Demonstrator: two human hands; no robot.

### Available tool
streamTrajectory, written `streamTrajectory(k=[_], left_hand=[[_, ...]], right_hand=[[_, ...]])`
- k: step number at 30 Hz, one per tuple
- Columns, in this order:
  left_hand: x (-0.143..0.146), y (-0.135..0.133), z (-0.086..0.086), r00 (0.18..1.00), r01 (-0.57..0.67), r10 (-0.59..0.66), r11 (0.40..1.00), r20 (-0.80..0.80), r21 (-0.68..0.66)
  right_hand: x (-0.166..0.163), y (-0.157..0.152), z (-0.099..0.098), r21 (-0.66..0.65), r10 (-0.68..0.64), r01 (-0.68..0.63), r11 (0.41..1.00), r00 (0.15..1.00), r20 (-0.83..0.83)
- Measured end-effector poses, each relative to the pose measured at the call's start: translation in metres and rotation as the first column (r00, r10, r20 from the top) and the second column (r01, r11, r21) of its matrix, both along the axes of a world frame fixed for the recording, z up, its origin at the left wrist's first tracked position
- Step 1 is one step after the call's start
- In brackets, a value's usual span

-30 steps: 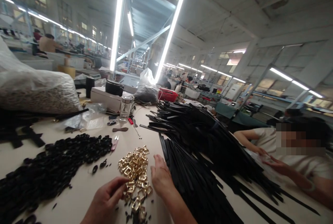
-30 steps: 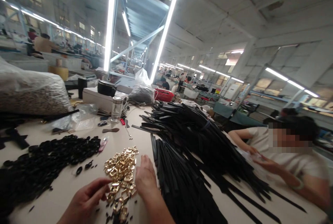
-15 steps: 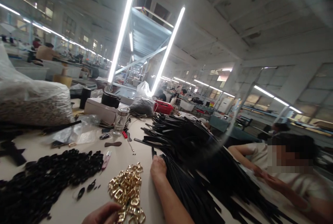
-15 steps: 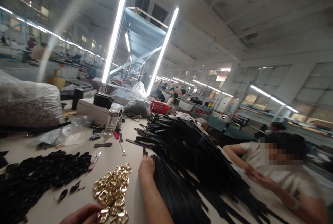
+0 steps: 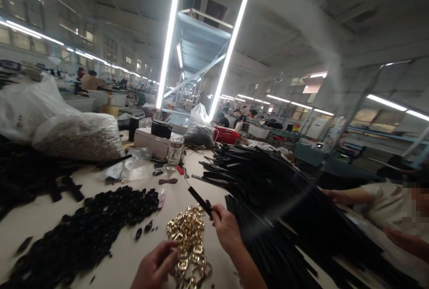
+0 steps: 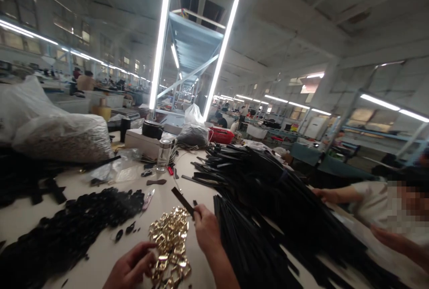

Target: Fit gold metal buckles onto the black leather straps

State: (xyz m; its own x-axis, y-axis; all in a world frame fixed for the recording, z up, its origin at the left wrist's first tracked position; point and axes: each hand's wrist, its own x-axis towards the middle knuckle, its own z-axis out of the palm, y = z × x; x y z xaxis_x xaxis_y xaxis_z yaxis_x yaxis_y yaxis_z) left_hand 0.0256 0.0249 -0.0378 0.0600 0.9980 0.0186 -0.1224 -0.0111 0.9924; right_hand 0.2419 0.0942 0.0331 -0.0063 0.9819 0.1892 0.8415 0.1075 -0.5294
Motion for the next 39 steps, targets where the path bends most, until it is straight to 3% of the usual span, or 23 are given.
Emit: streamTrajectory(k=[4,7,12,17,19,21,24,26,28,33,36,39], left_hand=[[-0.008,0.005,0.007,0.979,-0.09,0.101,0.994,0.179,-0.068],[-0.017,0.007,0.014,0.937,-0.169,0.204,0.975,0.285,-0.143],[-0.029,0.005,0.03,0.943,-0.233,0.259,0.962,0.21,-0.139],[-0.029,0.002,0.034,0.95,-0.231,0.259,0.959,0.175,-0.164],[-0.028,0.001,0.034,0.948,-0.211,0.246,0.961,0.201,-0.18],[-0.026,-0.001,0.034,0.941,-0.187,0.233,0.962,0.245,-0.198],[-0.023,-0.004,0.037,0.927,-0.161,0.224,0.962,0.303,-0.219],[-0.022,-0.006,0.039,0.918,-0.147,0.216,0.964,0.332,-0.223],[-0.022,-0.007,0.038,0.923,-0.097,0.174,0.969,0.343,-0.228],[-0.021,-0.013,0.034,0.946,0.186,-0.097,0.944,0.308,-0.274],[-0.016,-0.017,0.034,0.948,0.28,-0.202,0.898,0.247,-0.34],[-0.011,-0.021,0.037,0.954,0.295,-0.242,0.869,0.179,-0.398]], right_hand=[[-0.022,-0.043,0.001,0.053,0.217,-0.21,0.976,0.947,-0.238],[-0.032,-0.06,-0.005,0.053,0.267,-0.264,0.963,0.916,-0.299],[-0.038,-0.065,-0.011,0.009,0.291,-0.303,0.953,0.905,-0.309],[-0.035,-0.067,-0.01,-0.069,0.301,-0.351,0.934,0.875,-0.381],[-0.032,-0.068,-0.007,-0.196,0.292,-0.451,0.871,0.796,-0.531],[-0.029,-0.07,-0.003,-0.287,0.27,-0.576,0.766,0.693,-0.669],[-0.027,-0.073,0.003,-0.234,0.341,-0.689,0.686,0.589,-0.732],[-0.03,-0.074,0.004,-0.217,0.31,-0.693,0.687,0.551,-0.775],[-0.034,-0.075,0.001,-0.252,0.152,-0.665,0.703,0.487,-0.86],[-0.044,-0.068,-0.018,-0.244,-0.134,-0.429,0.87,0.271,-0.953],[-0.046,-0.064,-0.026,-0.283,-0.215,-0.282,0.917,0.248,-0.945],[-0.048,-0.063,-0.029,-0.294,-0.215,-0.265,0.918,0.29,-0.933]])
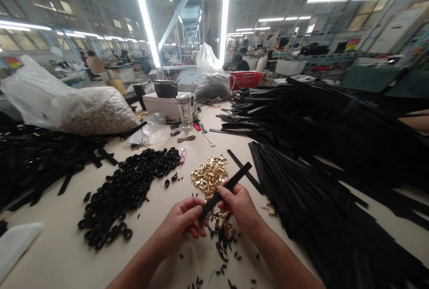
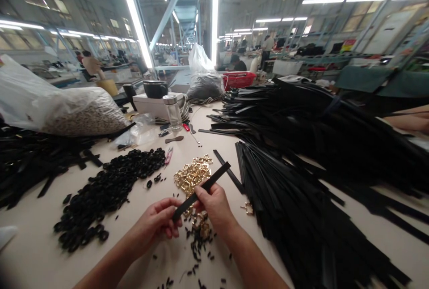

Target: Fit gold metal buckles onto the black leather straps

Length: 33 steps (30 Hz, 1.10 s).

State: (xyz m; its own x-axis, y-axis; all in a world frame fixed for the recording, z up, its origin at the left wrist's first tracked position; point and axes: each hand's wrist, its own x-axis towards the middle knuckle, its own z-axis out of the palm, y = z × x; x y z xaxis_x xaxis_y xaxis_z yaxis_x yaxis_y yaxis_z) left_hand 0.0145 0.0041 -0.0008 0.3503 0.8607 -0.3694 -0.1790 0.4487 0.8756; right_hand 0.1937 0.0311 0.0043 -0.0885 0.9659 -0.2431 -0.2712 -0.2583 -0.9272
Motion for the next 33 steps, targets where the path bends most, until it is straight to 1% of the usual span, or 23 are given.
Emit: streamTrajectory(k=[3,4,5,6,7,8,9,10,11,12,13,14,15,16,17,18,20,21,22,24,28,30,33], left_hand=[[0.001,0.0,0.0,1.0,-0.005,0.005,0.999,0.012,-0.034],[0.0,0.001,-0.001,0.999,-0.022,0.023,0.999,0.024,-0.042],[-0.002,0.002,-0.001,0.998,-0.042,0.044,0.998,0.035,-0.047],[-0.004,0.003,-0.002,0.996,-0.067,0.07,0.996,0.049,-0.051],[-0.006,0.004,-0.002,0.994,-0.091,0.095,0.994,0.062,-0.057],[-0.008,0.005,-0.001,0.991,-0.109,0.113,0.992,0.075,-0.062],[-0.009,0.006,-0.001,0.989,-0.118,0.123,0.991,0.086,-0.068],[-0.01,0.007,0.0,0.988,-0.121,0.127,0.99,0.092,-0.073],[-0.011,0.008,0.001,0.988,-0.119,0.126,0.99,0.093,-0.077],[-0.012,0.008,0.003,0.989,-0.114,0.121,0.99,0.09,-0.077],[-0.012,0.009,0.004,0.99,-0.108,0.114,0.991,0.084,-0.076],[-0.011,0.009,0.004,0.991,-0.104,0.109,0.992,0.079,-0.074],[-0.011,0.009,0.005,0.991,-0.101,0.107,0.992,0.075,-0.071],[-0.011,0.009,0.005,0.992,-0.099,0.104,0.993,0.073,-0.07],[-0.011,0.009,0.005,0.992,-0.096,0.101,0.993,0.072,-0.07],[-0.011,0.009,0.005,0.993,-0.093,0.098,0.993,0.07,-0.07],[-0.012,0.009,0.004,0.994,-0.082,0.087,0.994,0.07,-0.067],[-0.012,0.009,0.003,0.994,-0.075,0.079,0.995,0.072,-0.063],[-0.012,0.009,0.003,0.994,-0.067,0.071,0.996,0.078,-0.056],[-0.013,0.009,0.001,0.993,-0.056,0.06,0.997,0.097,-0.048],[-0.014,0.009,0.0,0.988,-0.051,0.062,0.995,0.138,-0.084],[-0.014,0.009,0.0,0.987,-0.048,0.063,0.994,0.15,-0.097],[-0.013,0.008,0.001,0.987,-0.049,0.062,0.994,0.15,-0.094]], right_hand=[[0.001,0.001,-0.003,0.058,0.042,-0.045,0.997,0.997,0.064],[0.004,0.002,-0.004,0.114,0.008,-0.019,0.993,0.996,0.092],[0.008,0.005,-0.005,0.198,-0.072,0.046,0.979,0.989,0.128],[0.013,0.007,-0.005,0.3,-0.19,0.132,0.945,0.966,0.175],[0.019,0.01,-0.004,0.416,-0.33,0.216,0.884,0.916,0.226],[0.026,0.012,-0.001,0.535,-0.466,0.268,0.802,0.84,0.279],[0.032,0.014,0.003,0.648,-0.583,0.272,0.712,0.743,0.328],[0.036,0.015,0.008,0.745,-0.669,0.226,0.628,0.645,0.369],[0.039,0.014,0.013,0.814,-0.71,0.121,0.568,0.572,0.411],[0.04,0.013,0.018,0.844,-0.705,-0.024,0.536,0.537,0.463],[0.039,0.01,0.022,0.834,-0.661,-0.181,0.522,0.532,0.529],[0.036,0.008,0.024,0.788,-0.578,-0.332,0.519,0.543,0.61],[0.032,0.005,0.025,0.724,-0.465,-0.455,0.519,0.56,0.686],[0.027,0.003,0.025,0.66,-0.341,-0.538,0.525,0.578,0.742],[0.023,0.001,0.023,0.611,-0.232,-0.575,0.544,0.596,0.769],[0.018,0.0,0.02,0.58,-0.153,-0.576,0.575,0.621,0.768],[0.013,-0.001,0.013,0.547,-0.066,-0.535,0.644,0.673,0.736],[0.011,0.0,0.011,0.537,-0.048,-0.515,0.668,0.69,0.722],[0.011,0.0,0.009,0.534,-0.041,-0.508,0.676,0.697,0.716],[0.01,0.0,0.008,0.545,-0.058,-0.521,0.657,0.685,0.726],[0.008,-0.003,0.008,0.59,-0.181,-0.544,0.597,0.625,0.759],[0.006,-0.005,0.007,0.601,-0.214,-0.54,0.589,0.612,0.761],[0.003,-0.006,0.005,0.617,-0.233,-0.526,0.586,0.62,0.749]])
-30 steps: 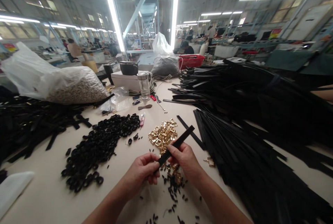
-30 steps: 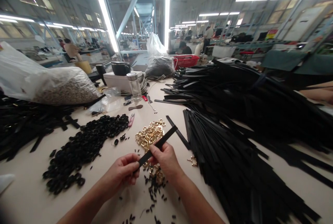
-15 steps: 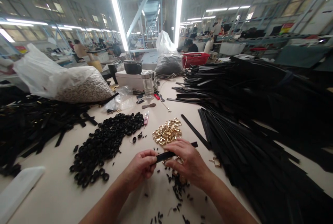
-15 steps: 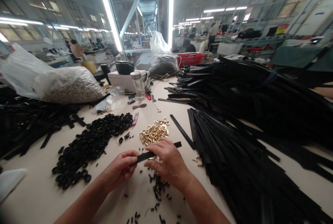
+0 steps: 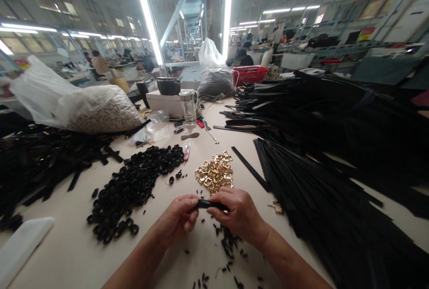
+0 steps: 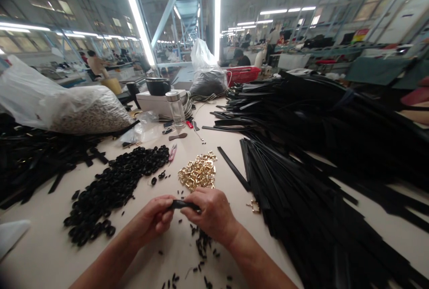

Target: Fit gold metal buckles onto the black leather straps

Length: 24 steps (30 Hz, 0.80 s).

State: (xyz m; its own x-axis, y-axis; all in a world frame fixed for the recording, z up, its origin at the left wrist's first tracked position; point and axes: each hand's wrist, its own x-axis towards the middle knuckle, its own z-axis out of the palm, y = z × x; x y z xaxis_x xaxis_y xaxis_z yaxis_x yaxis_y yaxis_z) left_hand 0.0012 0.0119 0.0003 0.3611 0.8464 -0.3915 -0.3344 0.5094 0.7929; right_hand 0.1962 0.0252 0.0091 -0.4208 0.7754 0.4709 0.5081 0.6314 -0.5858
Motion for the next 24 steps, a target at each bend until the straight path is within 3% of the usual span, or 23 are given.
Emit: streamTrajectory(k=[4,7,10,13,17,20,22,24], left_hand=[[0.001,0.0,-0.001,1.0,-0.013,0.014,1.0,-0.011,0.015],[0.0,0.0,0.002,0.982,-0.095,0.125,0.974,-0.138,0.205],[0.0,-0.001,0.009,0.899,0.0,0.241,0.836,-0.367,0.549],[0.001,-0.003,0.015,0.827,0.134,0.294,0.725,-0.48,0.675],[0.003,-0.003,0.012,0.798,0.138,0.347,0.692,-0.494,0.709],[0.001,0.0,0.01,0.778,0.147,0.4,0.634,-0.484,0.759],[-0.003,0.001,0.011,0.785,0.093,0.45,0.593,-0.425,0.8],[-0.008,0.0,0.013,0.85,-0.019,0.432,0.596,-0.3,0.803]], right_hand=[[-0.003,-0.001,-0.001,-0.019,0.008,-0.008,1.0,1.0,-0.029],[-0.003,-0.001,0.0,-0.034,0.0,-0.001,0.999,1.0,-0.027],[-0.003,-0.001,-0.001,-0.019,-0.008,0.008,1.0,1.0,-0.012],[-0.002,-0.002,-0.002,0.002,-0.017,0.017,1.0,1.0,0.009],[-0.004,-0.002,-0.004,0.002,-0.02,0.02,1.0,1.0,0.022],[-0.003,0.0,-0.004,0.002,-0.018,0.018,1.0,1.0,0.011],[0.003,0.004,-0.003,0.01,-0.05,0.05,0.999,0.999,0.009],[0.011,0.008,-0.001,0.026,-0.117,0.116,0.993,0.993,0.016]])
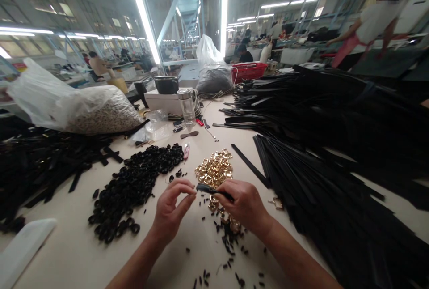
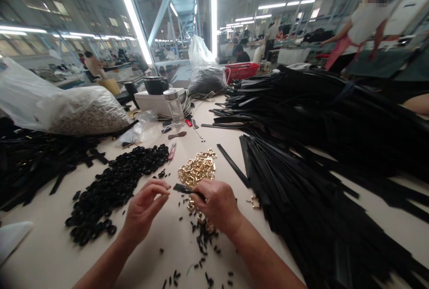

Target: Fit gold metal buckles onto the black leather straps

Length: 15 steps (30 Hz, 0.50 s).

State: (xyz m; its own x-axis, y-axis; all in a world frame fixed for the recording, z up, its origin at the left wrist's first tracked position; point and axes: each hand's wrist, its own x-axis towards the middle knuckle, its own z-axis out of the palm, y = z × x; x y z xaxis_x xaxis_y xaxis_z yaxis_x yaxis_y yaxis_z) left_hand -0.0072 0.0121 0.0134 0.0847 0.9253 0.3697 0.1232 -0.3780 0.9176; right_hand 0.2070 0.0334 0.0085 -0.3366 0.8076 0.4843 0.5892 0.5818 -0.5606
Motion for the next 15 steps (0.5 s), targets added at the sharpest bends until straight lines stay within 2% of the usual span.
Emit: streamTrajectory(k=[3,5,10,15], left_hand=[[-0.004,-0.003,0.0,0.955,0.213,-0.177,0.968,0.236,-0.134],[-0.003,-0.004,-0.003,0.944,0.271,-0.207,0.93,0.256,-0.248],[0.003,0.001,-0.008,0.98,0.093,0.006,0.872,0.2,-0.481],[0.005,0.002,-0.008,0.981,0.042,0.075,0.82,0.181,-0.571]], right_hand=[[0.01,0.004,0.005,0.026,-0.052,0.052,0.998,0.999,-0.001],[0.012,0.004,0.007,0.04,-0.032,0.032,0.999,0.999,-0.01],[0.005,-0.004,0.006,0.05,0.056,-0.057,0.997,0.998,0.012],[0.0,-0.009,0.004,0.016,0.089,-0.09,0.996,0.994,0.061]])
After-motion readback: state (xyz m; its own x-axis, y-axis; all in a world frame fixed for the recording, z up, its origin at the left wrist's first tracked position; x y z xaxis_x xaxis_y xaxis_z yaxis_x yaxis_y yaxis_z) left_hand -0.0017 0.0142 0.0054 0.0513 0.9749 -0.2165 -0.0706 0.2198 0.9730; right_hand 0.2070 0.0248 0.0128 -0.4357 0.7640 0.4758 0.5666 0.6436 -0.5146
